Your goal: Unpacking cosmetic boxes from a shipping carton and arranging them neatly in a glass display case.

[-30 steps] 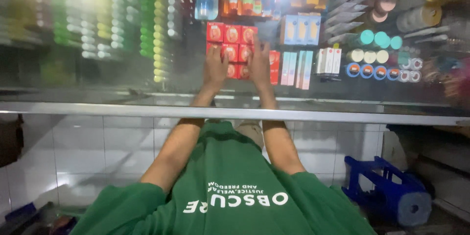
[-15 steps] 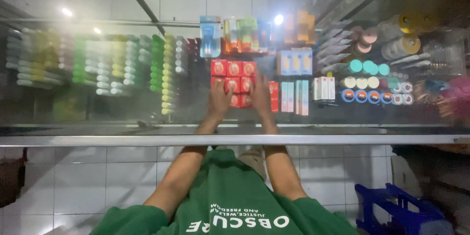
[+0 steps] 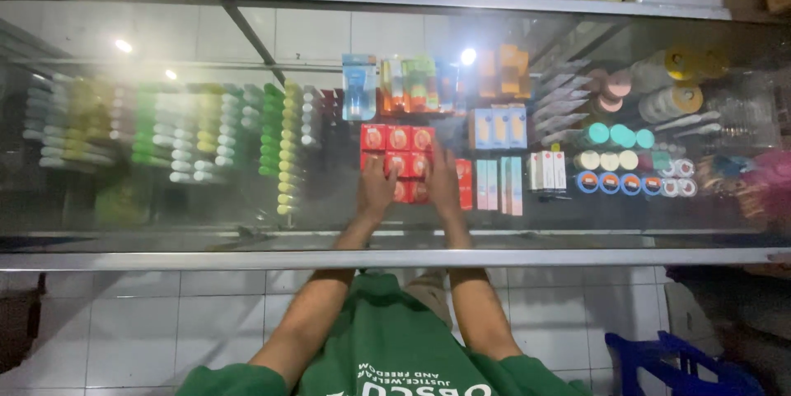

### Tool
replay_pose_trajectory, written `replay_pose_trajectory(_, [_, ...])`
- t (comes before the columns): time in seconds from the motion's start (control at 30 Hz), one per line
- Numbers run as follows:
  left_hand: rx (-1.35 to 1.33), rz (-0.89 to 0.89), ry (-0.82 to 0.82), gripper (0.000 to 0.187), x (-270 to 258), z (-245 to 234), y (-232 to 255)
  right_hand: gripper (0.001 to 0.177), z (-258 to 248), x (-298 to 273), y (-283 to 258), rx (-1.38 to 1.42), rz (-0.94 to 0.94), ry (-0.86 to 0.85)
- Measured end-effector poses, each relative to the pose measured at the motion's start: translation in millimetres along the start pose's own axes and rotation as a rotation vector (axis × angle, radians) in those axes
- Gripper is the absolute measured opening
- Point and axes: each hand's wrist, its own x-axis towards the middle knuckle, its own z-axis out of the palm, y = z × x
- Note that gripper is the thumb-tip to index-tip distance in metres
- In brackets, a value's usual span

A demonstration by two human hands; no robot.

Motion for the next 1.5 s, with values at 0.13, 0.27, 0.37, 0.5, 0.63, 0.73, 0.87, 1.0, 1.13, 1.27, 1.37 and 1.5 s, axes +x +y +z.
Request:
replay_pose_trajectory(0.13, [0.001,-0.03,-0.034,0.032,3,-8,9,0.061,17,3,23,-0.039,-0.022,-0.002])
replay_pose_trajectory(0.27, [-0.036,-0.095,-0.099,0.031,3,-18,18,0.063,9,4,12,-0.047,-0.003,-0.015])
replay_pose_trajectory(0.37, [-0.017,0.008,0.002,0.031,0,-3,4,0.063,8,-1,14,-0.025,-0.012,-0.018])
replay_pose_trajectory(0.5, [0.0,0.061,0.107,0.043,-1,8,-4,0.062,10,-3,26,-0.006,-0.064,0.014])
replay_pose_trajectory(0.63, [-0.071,0.075,0.026,0.045,-4,-44,25,0.059,9,-13,27,0.0,-0.008,0.035])
replay_pose_trajectory(0.73, [0.049,0.277,0.012,0.053,1,-69,33,0.061,6,-16,27,-0.037,-0.047,0.053])
replay_pose_trajectory(0.87, [0.084,0.29,-0.111,0.048,-4,-75,36,0.048,-1,-21,13,0.031,-0.074,0.039])
replay_pose_trajectory(1.0, [0.062,0.292,-0.149,0.035,-4,-64,32,0.043,3,-21,15,-0.035,0.005,-0.014])
replay_pose_trajectory(1.13, [0.141,0.33,-0.132,0.025,-5,-55,30,0.044,-5,-24,3,-0.041,-0.101,0.077])
replay_pose_trajectory(1.27, [0.142,0.359,-0.095,0.016,-4,-55,31,0.042,0,-21,10,-0.052,-0.102,0.057])
replay_pose_trajectory(1.37, [0.126,0.357,-0.094,0.013,-4,-50,27,0.04,-5,-20,2,-0.054,-0.074,0.036])
replay_pose_trajectory(1.5, [0.132,0.392,-0.061,0.016,0,-51,27,0.043,2,-20,10,-0.064,-0.07,0.035])
